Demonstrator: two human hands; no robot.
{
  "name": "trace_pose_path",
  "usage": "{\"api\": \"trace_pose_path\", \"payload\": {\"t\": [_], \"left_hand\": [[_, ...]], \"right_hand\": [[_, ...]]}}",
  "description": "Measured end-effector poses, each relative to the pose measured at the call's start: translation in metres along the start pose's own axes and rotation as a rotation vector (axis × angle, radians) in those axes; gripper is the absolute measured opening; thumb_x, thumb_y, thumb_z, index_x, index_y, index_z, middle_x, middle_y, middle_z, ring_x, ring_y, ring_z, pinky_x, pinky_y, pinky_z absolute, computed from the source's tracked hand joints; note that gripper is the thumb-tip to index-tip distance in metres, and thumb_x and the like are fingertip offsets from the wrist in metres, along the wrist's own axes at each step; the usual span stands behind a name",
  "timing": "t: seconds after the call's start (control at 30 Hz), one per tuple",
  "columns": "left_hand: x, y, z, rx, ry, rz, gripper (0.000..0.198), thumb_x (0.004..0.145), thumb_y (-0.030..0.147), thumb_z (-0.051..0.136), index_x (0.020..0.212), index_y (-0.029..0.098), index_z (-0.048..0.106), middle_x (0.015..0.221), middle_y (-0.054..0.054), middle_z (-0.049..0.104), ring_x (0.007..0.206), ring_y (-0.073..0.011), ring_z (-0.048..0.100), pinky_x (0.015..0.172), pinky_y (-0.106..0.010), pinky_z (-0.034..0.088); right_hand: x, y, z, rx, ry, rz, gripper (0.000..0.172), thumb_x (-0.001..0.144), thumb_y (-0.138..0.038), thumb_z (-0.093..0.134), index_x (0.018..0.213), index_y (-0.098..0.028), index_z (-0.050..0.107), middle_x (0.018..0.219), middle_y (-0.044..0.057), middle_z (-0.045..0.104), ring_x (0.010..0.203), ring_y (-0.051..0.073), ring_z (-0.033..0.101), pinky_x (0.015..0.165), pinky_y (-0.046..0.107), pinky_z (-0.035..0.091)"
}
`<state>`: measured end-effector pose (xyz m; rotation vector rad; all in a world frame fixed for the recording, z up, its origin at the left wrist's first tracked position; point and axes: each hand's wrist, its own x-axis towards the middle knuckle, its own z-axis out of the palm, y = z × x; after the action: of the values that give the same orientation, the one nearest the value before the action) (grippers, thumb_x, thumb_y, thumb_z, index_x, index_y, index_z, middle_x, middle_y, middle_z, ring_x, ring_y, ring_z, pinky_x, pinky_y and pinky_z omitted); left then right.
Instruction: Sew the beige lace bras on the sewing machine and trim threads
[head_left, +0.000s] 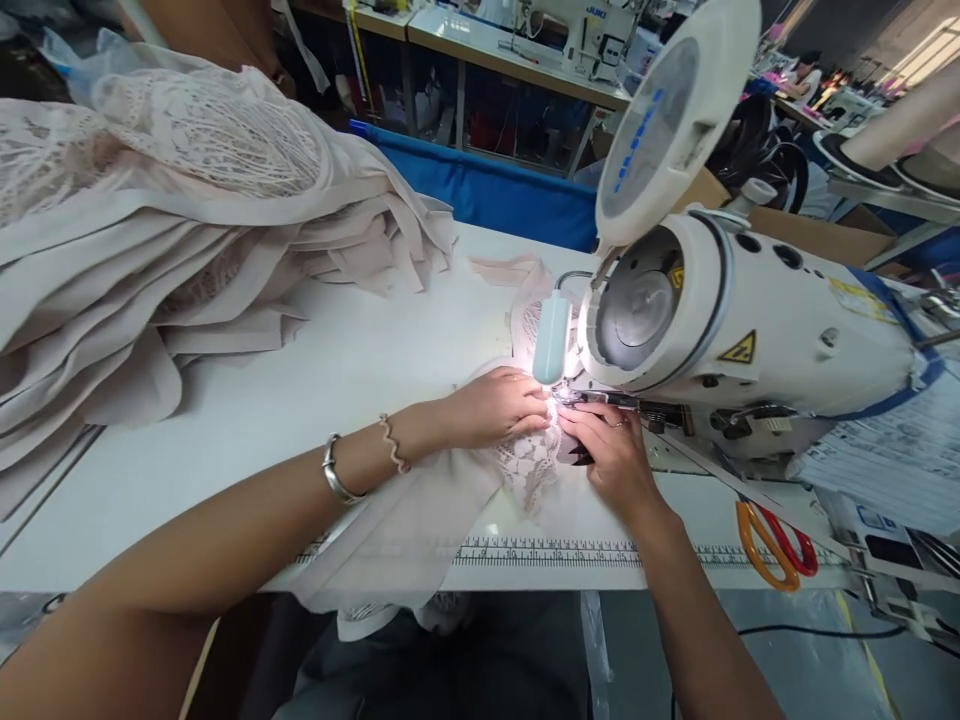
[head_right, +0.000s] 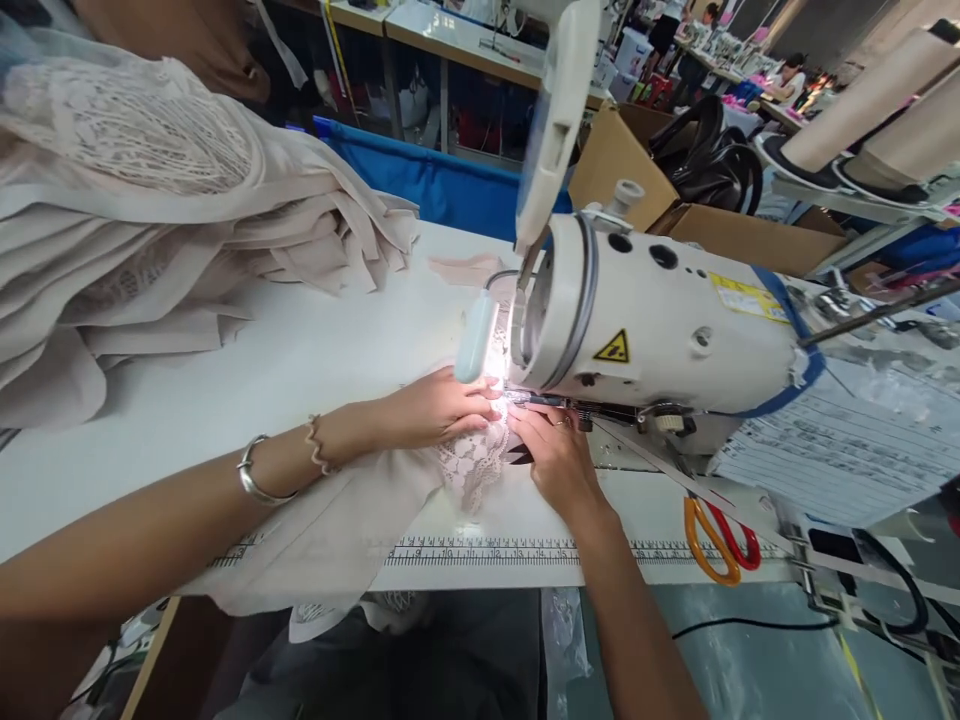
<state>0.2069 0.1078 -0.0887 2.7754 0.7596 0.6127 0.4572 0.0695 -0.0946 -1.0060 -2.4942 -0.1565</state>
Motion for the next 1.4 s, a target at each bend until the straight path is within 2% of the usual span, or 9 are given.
{"api": "trace_pose_path", "payload": {"t": [0.1,0.2,0.33,0.43,0.53,0.77,0.93,1.2,1.4], "left_hand": [[0.001,0.002,-0.001,0.033,0.017,-0.027,0.037,0.108,0.031,0.041,0.092,0.018,0.071,0.101,-0.005,0.072,0.091,-0.0188,0.062,0.091,-0.036,0.042],[0.001,0.01,-0.002,0.124,0.065,-0.022,0.034,0.105,0.017,0.041,0.08,0.016,0.065,0.093,-0.006,0.07,0.08,-0.0171,0.058,0.085,-0.035,0.042],[-0.001,0.018,-0.002,0.179,0.08,0.095,0.036,0.1,0.002,0.035,0.078,0.017,0.059,0.08,-0.004,0.064,0.07,-0.016,0.051,0.073,-0.031,0.042],[-0.002,0.019,-0.003,0.191,0.082,0.089,0.031,0.1,0.002,0.038,0.092,0.016,0.065,0.077,-0.002,0.063,0.067,-0.0156,0.048,0.073,-0.031,0.041],[-0.002,0.018,-0.002,0.222,0.07,0.072,0.03,0.1,0.006,0.041,0.101,0.016,0.069,0.083,-0.004,0.065,0.07,-0.0168,0.05,0.074,-0.032,0.04],[-0.002,0.019,0.001,0.299,0.048,0.076,0.034,0.098,-0.001,0.038,0.088,0.012,0.068,0.087,-0.007,0.066,0.076,-0.0173,0.053,0.074,-0.032,0.04],[-0.003,0.021,-0.001,0.301,0.079,0.024,0.033,0.103,0.004,0.035,0.099,0.015,0.067,0.085,-0.005,0.065,0.068,-0.0161,0.049,0.069,-0.032,0.039],[-0.004,0.018,-0.001,0.299,0.088,0.116,0.034,0.095,-0.006,0.039,0.083,0.016,0.062,0.089,-0.005,0.067,0.077,-0.017,0.054,0.075,-0.033,0.039],[-0.005,0.016,0.002,0.288,0.096,0.073,0.03,0.096,-0.001,0.042,0.095,0.017,0.066,0.094,-0.007,0.07,0.082,-0.0195,0.056,0.077,-0.035,0.038]], "right_hand": [[0.001,0.0,0.0,0.015,-0.012,0.005,0.056,0.086,0.005,0.038,0.121,-0.023,0.071,0.12,0.004,0.077,0.114,0.025,0.064,0.1,0.044,0.043],[0.003,-0.001,-0.001,0.014,0.025,-0.013,0.055,0.088,0.003,0.04,0.124,-0.025,0.071,0.118,0.004,0.077,0.11,0.025,0.066,0.098,0.045,0.044],[0.006,-0.005,-0.005,0.014,0.084,-0.045,0.037,0.095,-0.006,0.05,0.113,-0.027,0.075,0.108,0.003,0.079,0.101,0.024,0.068,0.093,0.043,0.044],[0.007,-0.008,-0.007,0.031,0.109,-0.072,0.022,0.096,-0.011,0.059,0.101,-0.025,0.075,0.099,0.002,0.081,0.094,0.023,0.069,0.09,0.042,0.042],[0.008,-0.009,-0.007,0.032,0.111,-0.069,0.019,0.097,-0.01,0.06,0.1,-0.023,0.073,0.102,0.002,0.081,0.094,0.023,0.069,0.089,0.042,0.041],[0.009,-0.008,-0.004,-0.005,0.093,-0.059,0.029,0.097,-0.005,0.053,0.113,-0.022,0.071,0.114,0.004,0.079,0.099,0.024,0.069,0.092,0.042,0.044],[0.006,-0.008,-0.003,0.017,0.107,-0.073,0.025,0.096,-0.006,0.056,0.11,-0.021,0.071,0.11,0.005,0.079,0.1,0.025,0.068,0.091,0.042,0.047],[0.008,-0.009,-0.004,0.026,0.142,-0.084,0.025,0.095,-0.006,0.06,0.111,-0.021,0.071,0.105,0.004,0.08,0.095,0.022,0.067,0.089,0.04,0.044],[0.007,-0.012,-0.005,0.071,0.149,-0.085,0.025,0.091,-0.001,0.057,0.099,-0.021,0.071,0.101,0.003,0.08,0.093,0.021,0.066,0.087,0.039,0.043]]}}
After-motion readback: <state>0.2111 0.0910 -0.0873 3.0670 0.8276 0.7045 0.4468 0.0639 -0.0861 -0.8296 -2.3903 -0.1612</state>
